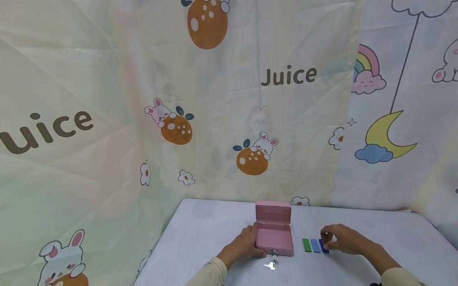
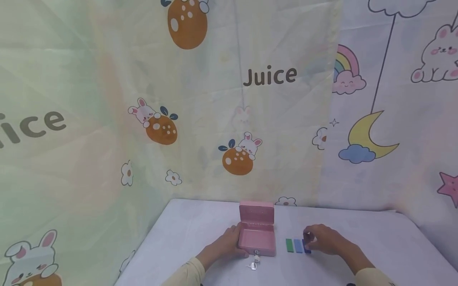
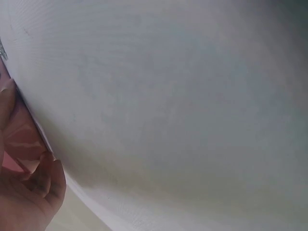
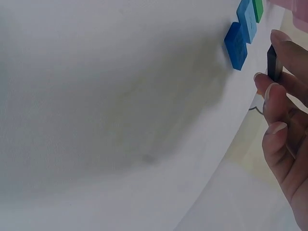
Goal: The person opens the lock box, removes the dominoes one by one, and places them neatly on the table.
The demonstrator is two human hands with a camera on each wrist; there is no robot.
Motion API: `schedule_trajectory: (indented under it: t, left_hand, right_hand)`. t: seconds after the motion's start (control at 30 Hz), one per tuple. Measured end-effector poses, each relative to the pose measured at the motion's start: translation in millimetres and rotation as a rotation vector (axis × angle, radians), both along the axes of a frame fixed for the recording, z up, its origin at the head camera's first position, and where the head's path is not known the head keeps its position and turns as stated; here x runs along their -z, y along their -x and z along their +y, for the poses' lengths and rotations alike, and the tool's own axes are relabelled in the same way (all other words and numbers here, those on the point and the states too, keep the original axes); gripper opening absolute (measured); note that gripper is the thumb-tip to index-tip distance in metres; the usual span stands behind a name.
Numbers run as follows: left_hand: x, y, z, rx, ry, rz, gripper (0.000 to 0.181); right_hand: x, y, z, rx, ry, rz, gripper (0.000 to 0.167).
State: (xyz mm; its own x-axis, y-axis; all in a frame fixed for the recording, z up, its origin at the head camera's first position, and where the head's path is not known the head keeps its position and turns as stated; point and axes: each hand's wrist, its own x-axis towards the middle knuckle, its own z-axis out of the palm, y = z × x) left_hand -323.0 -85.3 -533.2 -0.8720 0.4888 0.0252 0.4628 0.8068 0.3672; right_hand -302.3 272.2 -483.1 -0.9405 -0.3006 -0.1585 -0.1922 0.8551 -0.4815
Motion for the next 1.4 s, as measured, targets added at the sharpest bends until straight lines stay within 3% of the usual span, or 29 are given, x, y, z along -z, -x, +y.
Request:
schedule_trajectory:
  t: [0.33, 0.73, 1.4]
  left_hand:
    - [3.1, 2.1, -0.7, 0.003, -0.009, 0.012, 0.107]
    - [-0.2, 0.4, -0.5, 0.002, -0.023, 0.003, 0.105]
    - [-0.5, -0.8, -0.4, 0.007, -0.018, 0.012, 0.106]
  right_hand:
    - [3.8, -2.5, 11.3, 0.004, 0.016, -0.021, 0.041]
    - [8.7, -2.6, 17.9, 0.01, 0.001, -0.051, 0.042]
    - [21.7, 1.7, 28.5, 0.007, -0.037, -0.031, 0.046]
